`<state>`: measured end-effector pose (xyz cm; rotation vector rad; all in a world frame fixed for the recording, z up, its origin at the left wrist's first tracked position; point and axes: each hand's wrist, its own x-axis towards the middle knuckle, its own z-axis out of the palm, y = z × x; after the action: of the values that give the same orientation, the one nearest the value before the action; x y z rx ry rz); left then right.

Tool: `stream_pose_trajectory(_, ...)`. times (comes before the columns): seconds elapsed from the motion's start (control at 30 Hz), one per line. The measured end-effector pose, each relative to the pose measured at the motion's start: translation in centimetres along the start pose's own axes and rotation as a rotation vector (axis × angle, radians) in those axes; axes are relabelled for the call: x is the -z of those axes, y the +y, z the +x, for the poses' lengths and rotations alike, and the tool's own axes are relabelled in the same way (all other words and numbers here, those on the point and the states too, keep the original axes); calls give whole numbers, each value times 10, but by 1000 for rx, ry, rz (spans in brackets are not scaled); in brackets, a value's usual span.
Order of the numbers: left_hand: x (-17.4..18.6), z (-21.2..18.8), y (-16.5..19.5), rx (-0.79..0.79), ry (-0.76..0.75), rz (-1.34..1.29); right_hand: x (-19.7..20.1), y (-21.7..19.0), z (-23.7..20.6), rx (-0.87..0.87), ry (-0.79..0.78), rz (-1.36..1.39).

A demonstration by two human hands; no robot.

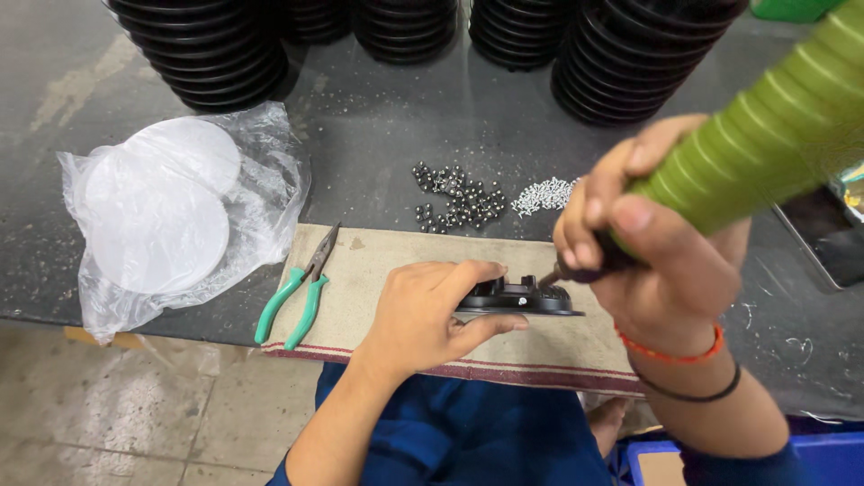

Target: The person uses a green electric screwdriver to drive screws into a black round plastic light fixture housing, picks small screws from the table, fits a white diffuser disc into the housing, and stacks finished fixtures with others on the workbench.

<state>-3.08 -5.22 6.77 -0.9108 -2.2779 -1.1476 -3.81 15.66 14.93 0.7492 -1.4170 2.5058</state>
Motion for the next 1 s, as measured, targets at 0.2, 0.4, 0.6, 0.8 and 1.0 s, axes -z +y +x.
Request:
stream_pose_trajectory(0.2,-1,0,0,8,-4,-19,1,4,-14,22,-3,69)
stream_pose_trajectory(0.4,0,2,0,1,1,-17,3,10,-15,25,-33,52)
stream_pose_trajectory(0.6,1,6,0,-8,-15,-36,2,8,-12,-13,-41,28)
stream_pose_trajectory(0.8,2,8,-9,-5,-27,-51,3,16,-4,-53,-81,37)
stream_pose_trajectory(1.0,6,7,-11,26,24,-51,-4,21,5,-51,-161,28)
